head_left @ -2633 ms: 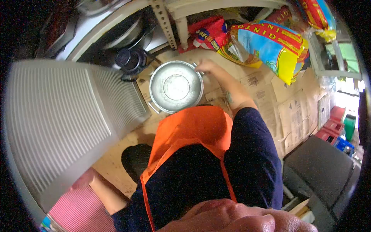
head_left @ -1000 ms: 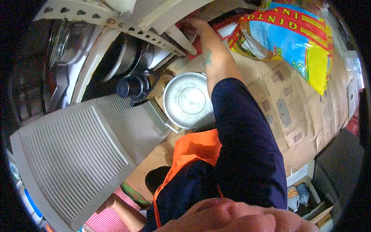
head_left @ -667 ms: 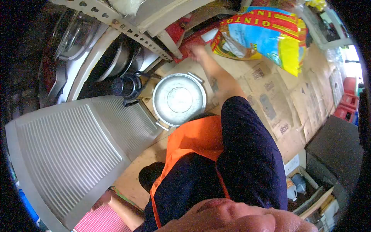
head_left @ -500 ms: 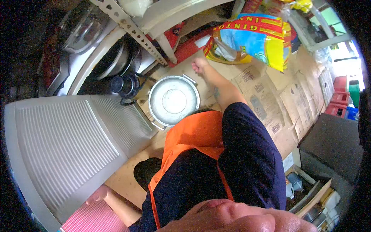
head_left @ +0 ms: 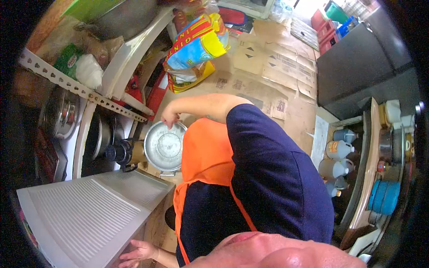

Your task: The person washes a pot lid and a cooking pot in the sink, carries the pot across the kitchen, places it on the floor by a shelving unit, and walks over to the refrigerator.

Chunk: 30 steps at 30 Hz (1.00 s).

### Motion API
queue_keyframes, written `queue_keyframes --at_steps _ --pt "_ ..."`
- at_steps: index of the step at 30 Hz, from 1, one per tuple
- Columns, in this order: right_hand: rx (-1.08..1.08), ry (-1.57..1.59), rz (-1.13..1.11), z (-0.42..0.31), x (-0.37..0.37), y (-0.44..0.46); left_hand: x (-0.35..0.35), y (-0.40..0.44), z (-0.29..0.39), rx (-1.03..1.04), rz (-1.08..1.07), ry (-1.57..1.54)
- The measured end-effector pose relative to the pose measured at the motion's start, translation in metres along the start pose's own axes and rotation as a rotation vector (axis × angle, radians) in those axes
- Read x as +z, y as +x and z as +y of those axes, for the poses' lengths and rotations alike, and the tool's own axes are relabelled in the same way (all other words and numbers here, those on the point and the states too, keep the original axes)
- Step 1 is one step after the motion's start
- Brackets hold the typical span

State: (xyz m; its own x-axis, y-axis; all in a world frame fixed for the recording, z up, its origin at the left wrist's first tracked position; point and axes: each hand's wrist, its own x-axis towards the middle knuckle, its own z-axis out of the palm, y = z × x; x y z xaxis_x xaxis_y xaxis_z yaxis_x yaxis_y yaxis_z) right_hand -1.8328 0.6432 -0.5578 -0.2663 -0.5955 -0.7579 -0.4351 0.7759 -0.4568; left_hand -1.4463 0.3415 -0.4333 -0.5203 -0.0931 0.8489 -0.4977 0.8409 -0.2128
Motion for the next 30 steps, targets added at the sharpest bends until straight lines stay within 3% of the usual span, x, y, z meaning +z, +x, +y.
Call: queue_keyframes --at_steps 1,3,4,6,7,8,10,11,14,15,16,18,21,24,27,30 --pt "0.009 0.002 0.003 0.017 0.004 0.013 0.001 -0.009 -0.005 0.088 -0.035 0.057" --pt "-0.010 -0.489 0.184 0.063 0.017 0.053 -0.004 -0.021 -0.008 0.145 -0.033 0.053" --pt "-0.003 -0.482 0.178 0.052 0.008 0.022 -0.012 -0.026 -0.005 0.148 -0.191 0.095" --pt "0.328 -0.604 0.014 0.019 -0.014 -0.083 -0.037 -0.033 0.008 0.164 -0.506 0.173" --pt "0.335 -0.589 0.005 0.016 -0.016 -0.120 -0.050 -0.033 0.013 0.179 -0.664 0.215" --pt "0.244 -0.486 0.075 0.014 -0.018 -0.156 -0.060 -0.029 0.016 0.204 -0.809 0.220" --pt "0.258 -0.250 0.161 0.050 -0.006 -0.172 -0.071 -0.019 0.019 0.276 -1.021 0.106" --pt "0.360 -0.116 0.167 0.085 0.018 -0.154 -0.072 -0.014 0.021 0.305 -1.125 0.051" --pt "0.343 -0.002 0.260 0.094 0.087 -0.229 -0.068 0.006 0.024 0.387 -1.358 -0.143" --pt "0.360 0.024 0.268 0.081 0.112 -0.264 -0.065 0.014 0.027 0.410 -1.422 -0.200" --pt "0.531 0.116 0.091 0.074 0.140 -0.290 -0.061 0.023 0.028 0.433 -1.483 -0.249" --pt "0.538 0.399 0.138 0.108 0.257 -0.317 -0.053 0.045 0.037 0.469 -1.582 -0.339" --pt "0.649 0.761 0.184 0.038 0.335 -0.456 -0.043 0.081 0.060 0.512 -1.698 -0.450" --pt "0.695 1.033 0.258 -0.019 0.402 -0.539 -0.035 0.116 0.094 0.535 -1.774 -0.527" --pt "0.621 1.265 0.538 -0.047 0.440 -0.595 -0.039 0.144 0.131 0.500 -1.798 -0.599" --pt "0.398 1.364 0.940 -0.045 0.437 -0.607 -0.035 0.156 0.165 0.473 -1.817 -0.654"
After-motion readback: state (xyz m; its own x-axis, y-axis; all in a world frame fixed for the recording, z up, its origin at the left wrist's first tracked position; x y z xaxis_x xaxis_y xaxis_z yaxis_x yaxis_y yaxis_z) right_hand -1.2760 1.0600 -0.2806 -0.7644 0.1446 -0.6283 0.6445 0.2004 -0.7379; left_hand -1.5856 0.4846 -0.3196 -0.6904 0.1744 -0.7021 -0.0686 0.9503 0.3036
